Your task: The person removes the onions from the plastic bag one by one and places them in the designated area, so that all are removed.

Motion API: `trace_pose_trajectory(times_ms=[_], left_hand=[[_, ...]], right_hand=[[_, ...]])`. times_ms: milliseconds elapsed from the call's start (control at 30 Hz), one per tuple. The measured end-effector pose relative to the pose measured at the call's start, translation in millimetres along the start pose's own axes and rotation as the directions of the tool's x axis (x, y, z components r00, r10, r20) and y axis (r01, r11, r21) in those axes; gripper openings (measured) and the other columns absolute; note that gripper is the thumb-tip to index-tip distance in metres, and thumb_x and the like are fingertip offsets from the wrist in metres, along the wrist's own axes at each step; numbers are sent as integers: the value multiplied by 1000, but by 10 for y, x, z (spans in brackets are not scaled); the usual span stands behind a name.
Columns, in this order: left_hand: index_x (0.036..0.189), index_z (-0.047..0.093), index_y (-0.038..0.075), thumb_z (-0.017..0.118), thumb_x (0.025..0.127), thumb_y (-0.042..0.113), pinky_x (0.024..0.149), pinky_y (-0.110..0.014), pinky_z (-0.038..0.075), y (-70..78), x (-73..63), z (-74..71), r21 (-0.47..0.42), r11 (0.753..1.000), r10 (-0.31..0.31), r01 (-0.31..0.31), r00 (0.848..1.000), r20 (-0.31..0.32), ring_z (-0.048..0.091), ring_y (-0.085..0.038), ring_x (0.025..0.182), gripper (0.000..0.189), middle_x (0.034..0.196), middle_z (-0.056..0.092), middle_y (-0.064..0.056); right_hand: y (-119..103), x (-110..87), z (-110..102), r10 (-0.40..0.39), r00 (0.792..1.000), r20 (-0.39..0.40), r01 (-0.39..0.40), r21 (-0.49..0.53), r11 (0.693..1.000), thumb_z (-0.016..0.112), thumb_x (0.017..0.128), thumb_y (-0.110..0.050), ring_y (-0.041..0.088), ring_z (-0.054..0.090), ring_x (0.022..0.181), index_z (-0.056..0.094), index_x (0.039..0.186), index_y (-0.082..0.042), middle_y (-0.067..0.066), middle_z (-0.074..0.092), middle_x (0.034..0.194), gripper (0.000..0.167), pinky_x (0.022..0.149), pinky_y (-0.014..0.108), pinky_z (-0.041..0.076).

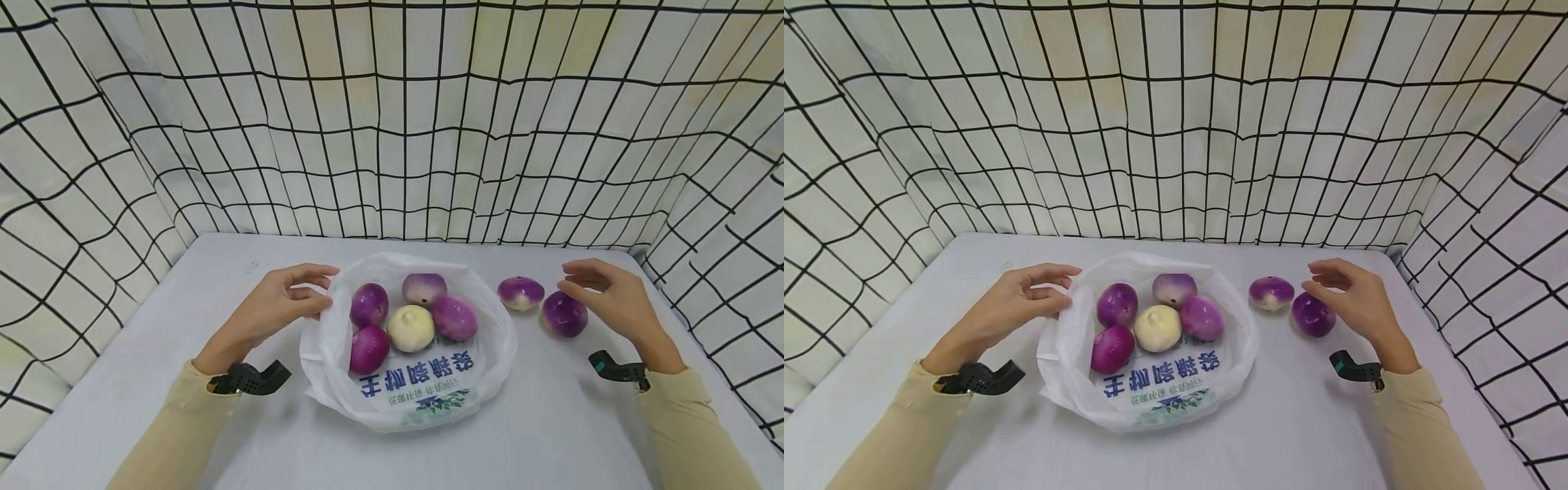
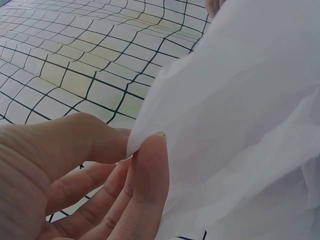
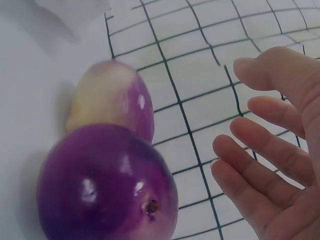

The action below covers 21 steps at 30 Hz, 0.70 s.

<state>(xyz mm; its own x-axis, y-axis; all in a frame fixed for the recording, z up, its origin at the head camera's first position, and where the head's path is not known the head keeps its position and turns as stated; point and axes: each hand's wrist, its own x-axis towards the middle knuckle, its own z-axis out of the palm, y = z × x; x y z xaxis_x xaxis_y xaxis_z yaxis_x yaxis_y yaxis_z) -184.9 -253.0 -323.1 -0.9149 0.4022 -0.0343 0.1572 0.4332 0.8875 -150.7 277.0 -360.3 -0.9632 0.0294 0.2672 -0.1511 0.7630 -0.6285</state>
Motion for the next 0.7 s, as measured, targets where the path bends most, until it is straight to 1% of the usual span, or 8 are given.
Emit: trace_pose_trajectory(times_ms=[133,233,300,400,533,600,700], left_hand=[[146,56,14,76,95,26,86,-31,64,-8,-12,-15,-8,1000,-4,4,1000,-1,75,-17,100,56,136,59,-19],[146,56,15,76,94,26,87,-32,64,-13,-7,-17,-18,1000,-6,6,1000,3,75,-18,101,57,136,59,-18],[146,56,15,76,94,26,87,-34,64,-15,1,-18,-19,1000,-7,7,1000,7,75,-18,101,57,136,59,-18],[146,56,14,76,94,25,89,-35,64,-23,8,-17,-16,1000,-11,11,1000,7,75,-18,101,56,136,59,-18],[146,56,14,76,94,24,88,-35,64,-37,16,-12,-28,1000,-12,12,1000,12,75,-18,101,56,135,59,-18],[145,57,15,76,94,23,87,-34,64,-41,18,-9,-32,999,-11,11,1000,12,75,-18,101,55,135,59,-18],[145,57,15,76,94,23,86,-34,64,-45,15,-11,-33,999,-10,11,1000,9,75,-19,101,55,135,59,-18]], right_hand=[[-173,-9,41,-45,999,1,45,21,999,76,94,-36,-25,57,95,69,128,-13,14,74,122,42,85,-2,44],[-288,-24,75,-49,999,11,49,34,998,78,93,-35,-24,59,96,70,128,-15,12,74,122,40,85,-2,45],[-342,-30,106,-68,998,17,68,44,997,79,93,-32,-22,60,97,70,127,-15,11,75,122,40,85,-1,46],[-419,-33,160,-119,993,26,117,77,990,80,91,-26,-19,63,98,70,127,-14,13,74,122,39,86,-1,47],[-541,-55,237,-210,977,30,205,118,972,82,89,-16,-17,64,97,71,125,-12,15,75,118,38,87,0,49],[-621,-75,277,-250,968,37,244,122,962,83,88,-13,-16,65,96,71,124,-12,13,76,116,38,87,0,49],[-740,-104,351,-313,948,53,305,117,945,83,87,-11,-10,67,96,71,123,-12,10,77,114,38,85,2,51]])
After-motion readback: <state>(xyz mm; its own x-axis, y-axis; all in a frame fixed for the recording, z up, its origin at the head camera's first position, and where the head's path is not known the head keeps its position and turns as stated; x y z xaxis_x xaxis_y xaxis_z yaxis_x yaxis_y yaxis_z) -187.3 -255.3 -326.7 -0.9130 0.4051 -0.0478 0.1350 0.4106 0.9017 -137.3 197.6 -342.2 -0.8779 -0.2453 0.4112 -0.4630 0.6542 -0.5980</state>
